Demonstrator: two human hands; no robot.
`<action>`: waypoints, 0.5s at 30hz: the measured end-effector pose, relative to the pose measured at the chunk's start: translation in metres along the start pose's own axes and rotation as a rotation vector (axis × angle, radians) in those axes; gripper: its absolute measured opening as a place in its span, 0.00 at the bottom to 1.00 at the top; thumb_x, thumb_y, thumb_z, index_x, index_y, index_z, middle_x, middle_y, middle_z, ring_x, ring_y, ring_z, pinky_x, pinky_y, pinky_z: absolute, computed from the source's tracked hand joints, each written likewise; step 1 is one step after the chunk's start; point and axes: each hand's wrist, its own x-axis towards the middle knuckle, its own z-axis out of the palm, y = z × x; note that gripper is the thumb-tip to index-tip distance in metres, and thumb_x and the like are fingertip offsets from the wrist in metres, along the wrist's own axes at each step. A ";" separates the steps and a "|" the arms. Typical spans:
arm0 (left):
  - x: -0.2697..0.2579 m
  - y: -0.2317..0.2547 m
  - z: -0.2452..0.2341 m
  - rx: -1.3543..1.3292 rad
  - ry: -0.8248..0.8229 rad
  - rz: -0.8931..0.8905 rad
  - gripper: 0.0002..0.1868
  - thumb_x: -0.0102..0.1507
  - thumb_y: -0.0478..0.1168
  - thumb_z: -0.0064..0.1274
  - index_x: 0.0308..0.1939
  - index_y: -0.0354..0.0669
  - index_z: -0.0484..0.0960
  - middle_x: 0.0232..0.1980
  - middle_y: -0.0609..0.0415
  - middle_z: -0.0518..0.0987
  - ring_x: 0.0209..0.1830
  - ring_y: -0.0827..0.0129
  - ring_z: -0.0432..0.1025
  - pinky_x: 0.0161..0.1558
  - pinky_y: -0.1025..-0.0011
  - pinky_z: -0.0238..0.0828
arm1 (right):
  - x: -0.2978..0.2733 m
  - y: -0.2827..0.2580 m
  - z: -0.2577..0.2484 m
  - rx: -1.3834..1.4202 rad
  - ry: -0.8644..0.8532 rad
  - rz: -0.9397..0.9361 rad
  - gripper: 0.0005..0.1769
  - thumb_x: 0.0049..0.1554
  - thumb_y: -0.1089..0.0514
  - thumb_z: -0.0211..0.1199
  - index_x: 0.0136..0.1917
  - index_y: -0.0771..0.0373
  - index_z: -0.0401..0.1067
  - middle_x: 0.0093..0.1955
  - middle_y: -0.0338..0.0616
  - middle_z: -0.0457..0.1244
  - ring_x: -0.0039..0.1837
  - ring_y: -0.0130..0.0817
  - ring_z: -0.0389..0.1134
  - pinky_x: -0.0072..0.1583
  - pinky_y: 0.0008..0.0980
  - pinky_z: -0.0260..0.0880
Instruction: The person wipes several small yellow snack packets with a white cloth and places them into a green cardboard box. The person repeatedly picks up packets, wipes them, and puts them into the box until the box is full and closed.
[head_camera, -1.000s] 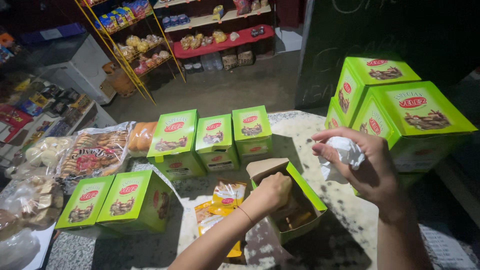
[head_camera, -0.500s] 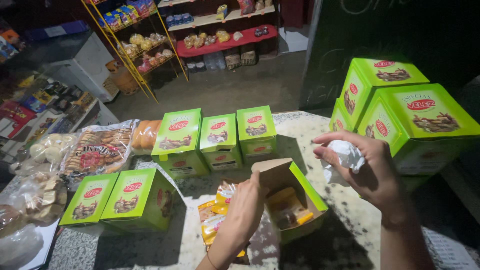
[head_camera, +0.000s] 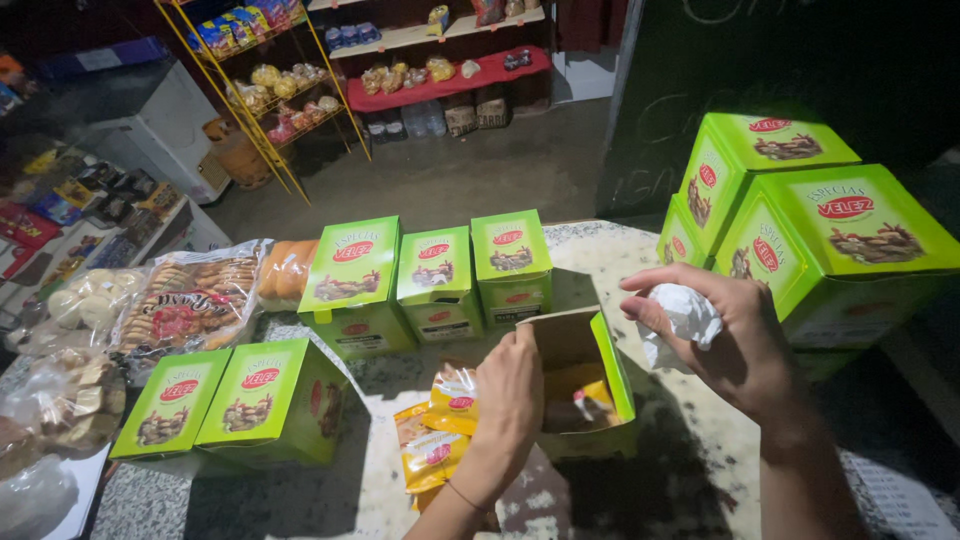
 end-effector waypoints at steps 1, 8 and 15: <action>0.000 0.004 0.001 0.009 0.022 0.003 0.10 0.62 0.19 0.47 0.42 0.35 0.75 0.31 0.47 0.79 0.24 0.62 0.76 0.21 0.68 0.78 | 0.000 0.000 0.000 -0.021 0.000 -0.003 0.08 0.52 0.54 0.72 0.45 0.57 0.84 0.38 0.35 0.74 0.38 0.23 0.71 0.42 0.23 0.66; 0.011 0.028 -0.003 -0.050 0.024 0.037 0.15 0.59 0.22 0.53 0.49 0.34 0.74 0.41 0.43 0.80 0.35 0.55 0.79 0.30 0.62 0.82 | 0.001 0.004 0.003 -0.052 0.007 -0.070 0.09 0.51 0.55 0.73 0.46 0.56 0.83 0.43 0.36 0.75 0.42 0.22 0.73 0.46 0.23 0.67; 0.013 0.012 -0.036 -0.195 -0.016 -0.030 0.13 0.72 0.46 0.48 0.50 0.42 0.80 0.36 0.50 0.84 0.29 0.58 0.78 0.27 0.61 0.78 | 0.002 0.004 0.001 -0.015 -0.002 -0.074 0.09 0.52 0.56 0.72 0.47 0.58 0.83 0.42 0.37 0.75 0.39 0.22 0.73 0.43 0.22 0.67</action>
